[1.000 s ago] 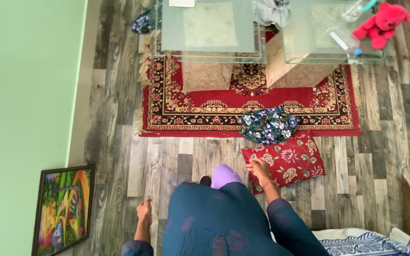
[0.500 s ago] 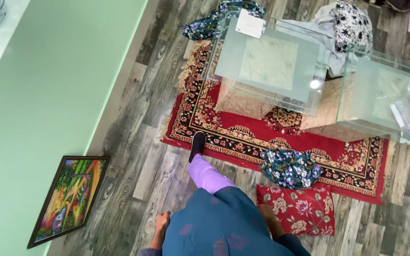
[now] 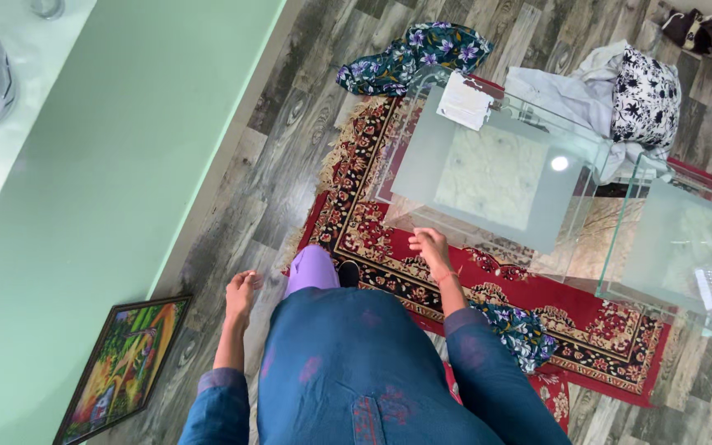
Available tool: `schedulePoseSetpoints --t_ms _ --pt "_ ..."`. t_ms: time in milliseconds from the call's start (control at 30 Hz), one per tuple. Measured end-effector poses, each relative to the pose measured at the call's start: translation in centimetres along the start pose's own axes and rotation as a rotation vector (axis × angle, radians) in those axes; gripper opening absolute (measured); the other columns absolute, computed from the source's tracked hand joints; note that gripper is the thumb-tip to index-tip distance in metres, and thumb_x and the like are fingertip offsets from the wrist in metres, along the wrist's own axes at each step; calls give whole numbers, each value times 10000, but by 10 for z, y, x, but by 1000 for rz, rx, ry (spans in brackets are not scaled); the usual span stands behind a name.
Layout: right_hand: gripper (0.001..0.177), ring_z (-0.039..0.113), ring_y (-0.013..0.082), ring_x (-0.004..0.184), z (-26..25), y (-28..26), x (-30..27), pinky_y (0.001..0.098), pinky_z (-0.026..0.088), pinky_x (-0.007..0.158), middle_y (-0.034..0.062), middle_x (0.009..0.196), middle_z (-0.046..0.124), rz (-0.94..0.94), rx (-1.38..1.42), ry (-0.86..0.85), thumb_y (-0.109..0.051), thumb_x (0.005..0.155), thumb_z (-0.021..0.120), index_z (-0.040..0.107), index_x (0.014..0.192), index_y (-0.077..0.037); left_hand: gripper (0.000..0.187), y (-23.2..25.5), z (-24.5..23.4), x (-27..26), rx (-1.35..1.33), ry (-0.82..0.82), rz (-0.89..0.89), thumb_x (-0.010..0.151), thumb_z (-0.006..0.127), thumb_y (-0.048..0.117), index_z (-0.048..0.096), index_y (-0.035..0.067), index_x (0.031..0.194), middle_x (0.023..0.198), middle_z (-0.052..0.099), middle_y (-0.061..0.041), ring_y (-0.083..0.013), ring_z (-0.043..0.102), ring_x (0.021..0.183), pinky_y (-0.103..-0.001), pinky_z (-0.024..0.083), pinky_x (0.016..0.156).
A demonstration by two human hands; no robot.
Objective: The person puts covers on several cushions by sliding each cushion into a decorative cover and closing the fastener.
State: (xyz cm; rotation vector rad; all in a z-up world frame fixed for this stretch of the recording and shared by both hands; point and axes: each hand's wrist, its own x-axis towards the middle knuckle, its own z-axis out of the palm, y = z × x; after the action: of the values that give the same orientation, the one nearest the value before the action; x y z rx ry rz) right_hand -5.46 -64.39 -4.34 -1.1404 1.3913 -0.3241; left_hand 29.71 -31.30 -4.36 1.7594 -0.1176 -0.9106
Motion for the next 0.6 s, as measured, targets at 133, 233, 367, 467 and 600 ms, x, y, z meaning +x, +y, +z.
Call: schedulePoseSetpoints --t_ms 133,233,367,467,600 --pt "261 735 140 771 25 0 30 294 487 601 84 939 785 15 7 -14 -244 954 620 730 1122 -77 399 12 28 -11 278 -81 -171 974 600 318 688 -12 1181 1041 773 -95 -205 706 926 -347 536 868" --pt "231 747 144 732 45 11 24 267 595 601 75 900 790 218 -63 112 -273 940 655 745 1083 -115 419 37 13 -23 619 -217 -338 963 598 336 704 -14 1167 1033 784 -96 -224 708 917 -364 541 869" --pt "184 725 207 669 50 39 -16 355 591 528 96 847 759 220 501 217 -210 890 683 751 997 -76 447 112 17 49 894 -372 -374 949 596 360 725 -18 1148 1023 800 -97 -249 711 905 -388 548 869" --pt "267 747 215 673 70 42 -49 293 575 549 135 817 774 356 291 333 -281 957 658 750 980 -31 468 176 35 131 1065 -478 -332 938 594 378 740 -20 1135 1015 811 -98 -268 713 896 -406 553 870" --pt "322 680 157 701 98 26 -61 271 415 509 72 868 749 417 560 541 -284 970 615 712 1067 7 498 257 86 246 1158 -659 -232 924 591 402 761 -24 1116 1004 826 -99 -293 716 884 -430 560 870"
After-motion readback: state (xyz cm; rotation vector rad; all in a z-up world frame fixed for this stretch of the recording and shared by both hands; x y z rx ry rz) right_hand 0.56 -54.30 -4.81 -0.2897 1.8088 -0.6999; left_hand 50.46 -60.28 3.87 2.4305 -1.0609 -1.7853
